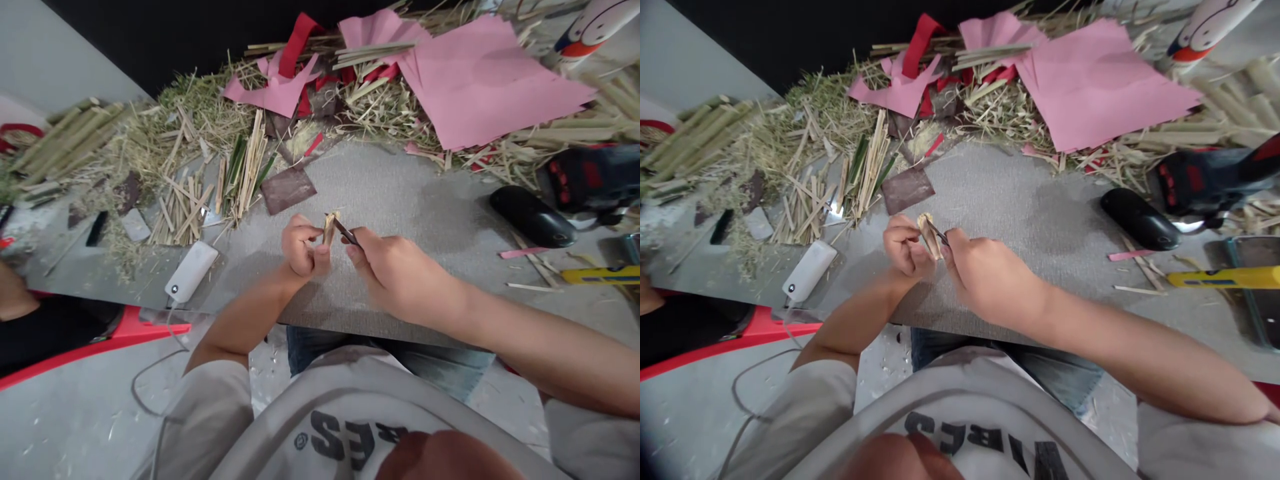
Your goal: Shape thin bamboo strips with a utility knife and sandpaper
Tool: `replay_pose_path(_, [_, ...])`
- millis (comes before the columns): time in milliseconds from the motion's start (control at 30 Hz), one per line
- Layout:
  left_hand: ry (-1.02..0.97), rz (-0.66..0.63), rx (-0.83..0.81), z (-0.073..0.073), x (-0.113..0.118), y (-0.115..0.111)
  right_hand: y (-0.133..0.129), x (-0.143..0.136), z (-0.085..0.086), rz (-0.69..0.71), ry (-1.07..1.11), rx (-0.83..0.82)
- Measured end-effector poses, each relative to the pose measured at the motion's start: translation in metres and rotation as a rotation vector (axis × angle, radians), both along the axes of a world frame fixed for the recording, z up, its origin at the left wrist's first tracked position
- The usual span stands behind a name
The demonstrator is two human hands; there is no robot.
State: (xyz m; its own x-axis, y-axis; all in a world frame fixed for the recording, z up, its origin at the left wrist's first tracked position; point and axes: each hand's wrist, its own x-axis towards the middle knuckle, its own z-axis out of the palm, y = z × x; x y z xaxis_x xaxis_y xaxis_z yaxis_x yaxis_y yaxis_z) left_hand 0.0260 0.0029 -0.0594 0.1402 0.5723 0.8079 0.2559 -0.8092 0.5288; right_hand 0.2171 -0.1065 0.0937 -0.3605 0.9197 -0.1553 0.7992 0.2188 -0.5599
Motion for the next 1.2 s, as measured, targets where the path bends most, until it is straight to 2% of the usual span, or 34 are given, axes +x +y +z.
replay_pose_path(100, [-0.061, 0.016, 0.241, 0.014, 0.001, -0.006, -0.001, -0.005, -0.001, 0.033, -0.08, -0.046])
replay_pose_path(300, [-0.018, 0.05, 0.384, 0.037, 0.002, -0.01, -0.003, -0.014, -0.001, 0.042, -0.215, -0.062])
replay_pose_path(400, [-0.056, 0.136, 0.477, 0.052, -0.003, -0.006, -0.003, -0.017, 0.001, 0.025, -0.233, -0.082])
replay_pose_path(467, [-0.059, 0.192, 0.484, 0.066, -0.007, -0.004, -0.002, -0.019, 0.0, 0.011, -0.237, -0.089])
replay_pose_path(567, [-0.016, 0.204, 0.481, 0.086, -0.011, -0.004, 0.0, -0.022, -0.004, 0.016, -0.251, -0.088])
replay_pose_path(633, [0.024, 0.162, 0.417, 0.096, -0.014, -0.006, 0.001, -0.024, -0.008, 0.036, -0.249, -0.09])
replay_pose_path(700, [0.098, 0.056, 0.337, 0.103, -0.017, -0.008, 0.0, -0.026, -0.011, 0.043, -0.257, -0.093])
replay_pose_path(767, [0.167, -0.045, 0.286, 0.108, -0.018, -0.01, -0.001, -0.029, -0.014, 0.054, -0.275, -0.096])
replay_pose_path(833, [0.211, -0.082, 0.266, 0.112, -0.019, -0.012, -0.002, -0.031, -0.018, 0.061, -0.292, -0.089])
replay_pose_path(967, [0.211, -0.038, 0.252, 0.114, -0.02, -0.014, -0.002, -0.035, -0.029, 0.068, -0.299, -0.118])
replay_pose_path(1067, [0.168, -0.018, 0.225, 0.111, -0.02, -0.014, 0.001, -0.035, -0.037, 0.071, -0.298, -0.184])
replay_pose_path(1200, [0.14, 0.028, 0.188, 0.106, -0.02, -0.012, 0.005, -0.033, -0.042, 0.083, -0.294, -0.168])
